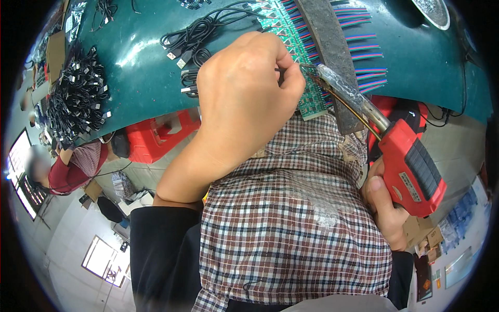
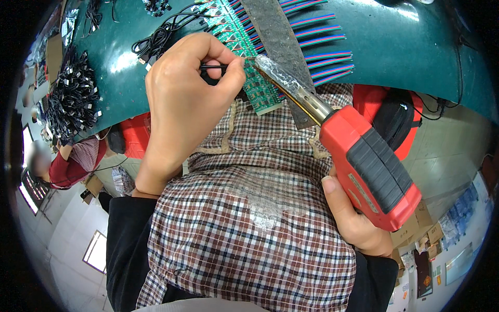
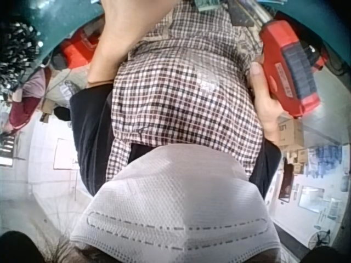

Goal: The worker is assembling electronic components by inserting small connectors into a green circuit board on a factory production line.

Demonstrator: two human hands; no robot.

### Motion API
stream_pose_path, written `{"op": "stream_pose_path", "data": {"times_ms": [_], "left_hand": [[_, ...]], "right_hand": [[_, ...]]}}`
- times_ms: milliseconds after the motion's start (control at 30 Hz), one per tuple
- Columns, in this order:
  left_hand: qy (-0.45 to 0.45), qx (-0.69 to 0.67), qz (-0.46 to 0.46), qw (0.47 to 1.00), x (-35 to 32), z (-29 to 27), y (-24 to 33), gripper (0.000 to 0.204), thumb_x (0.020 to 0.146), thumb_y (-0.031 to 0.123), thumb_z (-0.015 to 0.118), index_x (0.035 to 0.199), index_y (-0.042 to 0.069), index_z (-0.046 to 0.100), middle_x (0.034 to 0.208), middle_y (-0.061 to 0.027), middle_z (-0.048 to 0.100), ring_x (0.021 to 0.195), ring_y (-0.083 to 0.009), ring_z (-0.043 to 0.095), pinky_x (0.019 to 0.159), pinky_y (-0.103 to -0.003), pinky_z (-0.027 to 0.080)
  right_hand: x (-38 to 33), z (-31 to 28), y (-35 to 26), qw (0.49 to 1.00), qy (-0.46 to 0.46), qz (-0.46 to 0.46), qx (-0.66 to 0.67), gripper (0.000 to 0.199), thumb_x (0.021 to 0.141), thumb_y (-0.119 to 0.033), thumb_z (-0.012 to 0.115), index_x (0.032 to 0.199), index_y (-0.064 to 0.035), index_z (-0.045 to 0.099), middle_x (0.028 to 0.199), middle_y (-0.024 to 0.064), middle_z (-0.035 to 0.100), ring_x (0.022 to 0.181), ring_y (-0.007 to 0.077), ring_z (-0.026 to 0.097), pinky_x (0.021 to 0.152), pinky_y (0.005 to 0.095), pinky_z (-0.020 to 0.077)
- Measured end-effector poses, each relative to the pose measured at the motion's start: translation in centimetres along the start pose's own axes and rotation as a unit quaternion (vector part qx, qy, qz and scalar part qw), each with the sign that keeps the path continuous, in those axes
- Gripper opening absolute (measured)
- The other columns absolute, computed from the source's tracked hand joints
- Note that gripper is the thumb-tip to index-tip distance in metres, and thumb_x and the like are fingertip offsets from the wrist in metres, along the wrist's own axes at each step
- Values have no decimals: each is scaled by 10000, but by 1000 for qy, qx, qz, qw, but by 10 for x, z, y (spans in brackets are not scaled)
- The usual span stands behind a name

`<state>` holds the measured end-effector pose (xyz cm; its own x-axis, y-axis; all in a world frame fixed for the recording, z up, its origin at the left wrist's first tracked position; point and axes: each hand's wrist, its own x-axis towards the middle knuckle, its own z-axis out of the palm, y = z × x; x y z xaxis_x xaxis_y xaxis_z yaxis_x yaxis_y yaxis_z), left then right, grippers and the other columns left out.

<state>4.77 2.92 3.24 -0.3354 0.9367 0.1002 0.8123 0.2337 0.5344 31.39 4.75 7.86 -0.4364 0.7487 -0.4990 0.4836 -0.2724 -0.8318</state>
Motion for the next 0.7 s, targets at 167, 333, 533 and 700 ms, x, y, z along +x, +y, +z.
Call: {"op": "stream_pose_path", "data": {"times_ms": [167,333,533,700], "left_hand": [[3,-8,10,1000,3,1,-2,132,746,70,759,736,41,631,707,-19,634,586,-105,594,544,-242,468],[13,-8,-2,1000,0,-2,-2,136,739,65,764,735,45,630,704,-26,632,590,-114,602,545,-255,481],[-11,-56,2,998,-1,-8,-3,153,766,83,772,760,30,629,724,-62,618,609,-175,635,545,-287,503],[-40,-99,-29,994,8,-58,-7,229,856,152,749,1025,19,671,837,-64,653,625,-105,605,553,-242,467]], "right_hand": [[-3,-5,3,1000,-7,8,-12,160,904,-57,592,1028,4,510,737,50,521,516,78,408,483,232,327],[3,-1,5,999,-22,-39,15,144,926,-81,576,1007,-6,484,725,49,502,457,68,356,446,235,303],[0,4,10,997,2,-48,68,162,945,-92,552,1053,9,488,827,72,546,432,55,347,431,239,301],[5,9,3,985,47,-53,157,201,954,-125,549,1087,15,493,821,75,561,417,52,325,436,235,309]]}}
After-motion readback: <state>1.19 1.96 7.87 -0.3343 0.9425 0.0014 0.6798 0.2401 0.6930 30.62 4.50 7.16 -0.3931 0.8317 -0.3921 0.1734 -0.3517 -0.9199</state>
